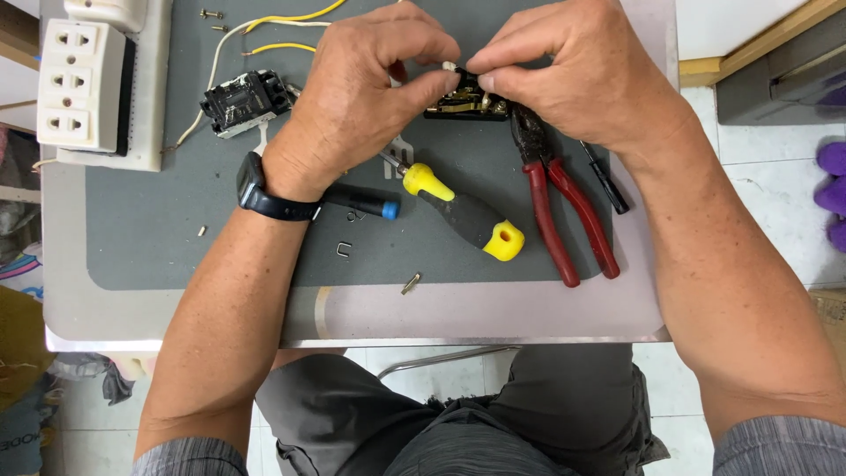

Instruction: The person assembles small electrical components on a workbench, inserting white plastic pieces into a black housing and adjusting internal metal contacts. They handle a damaged black plastic housing and compare it to the assembled unit, then continue fitting additional white components into the assembly.

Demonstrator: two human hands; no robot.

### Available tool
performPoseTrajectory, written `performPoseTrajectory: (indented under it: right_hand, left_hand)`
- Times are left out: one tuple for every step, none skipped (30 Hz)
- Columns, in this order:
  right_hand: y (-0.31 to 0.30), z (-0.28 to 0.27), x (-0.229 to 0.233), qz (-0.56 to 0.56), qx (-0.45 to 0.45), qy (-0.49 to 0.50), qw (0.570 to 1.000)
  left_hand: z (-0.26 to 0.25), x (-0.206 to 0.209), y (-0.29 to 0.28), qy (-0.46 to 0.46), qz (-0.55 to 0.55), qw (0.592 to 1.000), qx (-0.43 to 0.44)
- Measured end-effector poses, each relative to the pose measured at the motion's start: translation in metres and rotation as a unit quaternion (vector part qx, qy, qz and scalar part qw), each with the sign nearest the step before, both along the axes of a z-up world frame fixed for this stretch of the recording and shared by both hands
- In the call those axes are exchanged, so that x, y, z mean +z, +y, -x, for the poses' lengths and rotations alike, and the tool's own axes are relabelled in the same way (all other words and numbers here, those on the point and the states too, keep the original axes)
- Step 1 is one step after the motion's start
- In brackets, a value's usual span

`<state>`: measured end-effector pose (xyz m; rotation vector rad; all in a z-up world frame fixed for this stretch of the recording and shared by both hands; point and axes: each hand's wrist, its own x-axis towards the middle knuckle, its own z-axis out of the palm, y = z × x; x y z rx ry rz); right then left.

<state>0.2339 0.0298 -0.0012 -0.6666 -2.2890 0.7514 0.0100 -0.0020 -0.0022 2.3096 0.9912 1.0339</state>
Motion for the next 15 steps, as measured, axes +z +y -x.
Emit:
performPoseTrajectory:
  right_hand:
    - [0.0001,0.0003,0.0000,0.000,0.000,0.000,1.000]
    - [0.0002,0.0004,-0.0001,-0.001,0.004,0.001,1.000]
    - [0.0003,0.0004,-0.0001,-0.002,0.007,0.001,1.000]
    - [0.0004,0.0003,-0.0003,-0.003,0.007,0.001,1.000]
    - [0.0004,0.0002,-0.0004,-0.005,0.007,0.001,1.000]
    - [0.0002,-0.0001,-0.0005,-0.007,0.006,0.002,1.000]
    - [0.0001,0.0002,-0.0006,-0.007,0.006,0.002,1.000]
    - [0.0000,0.0001,-0.0006,-0.005,0.003,0.002,1.000]
    - [0.0000,-0.0001,-0.0006,-0.003,0.001,0.003,1.000]
    - [-0.0005,-0.0002,0.0006,-0.003,0.000,0.003,1.000]
    - [-0.0009,-0.0002,0.0018,0.000,0.000,0.001,1.000]
    - [-0.0015,-0.0001,0.0029,0.004,0.000,-0.001,1.000]
    - [-0.0009,-0.0006,0.0020,0.004,0.000,-0.001,1.000]
    - [-0.0003,-0.0010,0.0010,0.010,-0.004,-0.002,1.000]
    - [0.0004,-0.0016,0.0001,0.016,-0.008,-0.003,1.000]
  left_hand:
    - [-0.0001,-0.0001,0.0001,0.000,0.000,1.000,0.000]
    - [-0.0005,-0.0003,0.0003,-0.001,0.007,1.000,-0.004]
    - [-0.0009,-0.0005,0.0005,-0.002,0.015,1.000,-0.008]
    - [-0.0011,-0.0007,0.0002,-0.002,0.015,1.000,-0.008]
    - [-0.0013,-0.0010,0.0000,-0.008,0.019,1.000,-0.010]
    - [-0.0017,-0.0012,-0.0003,-0.013,0.024,1.000,-0.012]
    - [-0.0014,-0.0028,0.0000,-0.013,0.024,1.000,-0.013]
    - [-0.0017,-0.0045,0.0006,-0.019,0.029,0.999,-0.007]
    - [-0.0020,-0.0062,0.0013,-0.026,0.035,0.999,-0.002]
    - [-0.0022,-0.0062,0.0010,-0.025,0.035,0.999,-0.003]
    - [-0.0025,-0.0062,0.0006,-0.031,0.043,0.999,0.002]
    - [-0.0026,-0.0064,-0.0001,-0.037,0.051,0.998,0.007]
    - [-0.0026,-0.0067,-0.0001,-0.036,0.051,0.998,0.007]
    - [-0.0025,-0.0069,0.0000,-0.036,0.055,0.998,0.015]
    - [-0.0026,-0.0072,0.0000,-0.036,0.058,0.997,0.023]
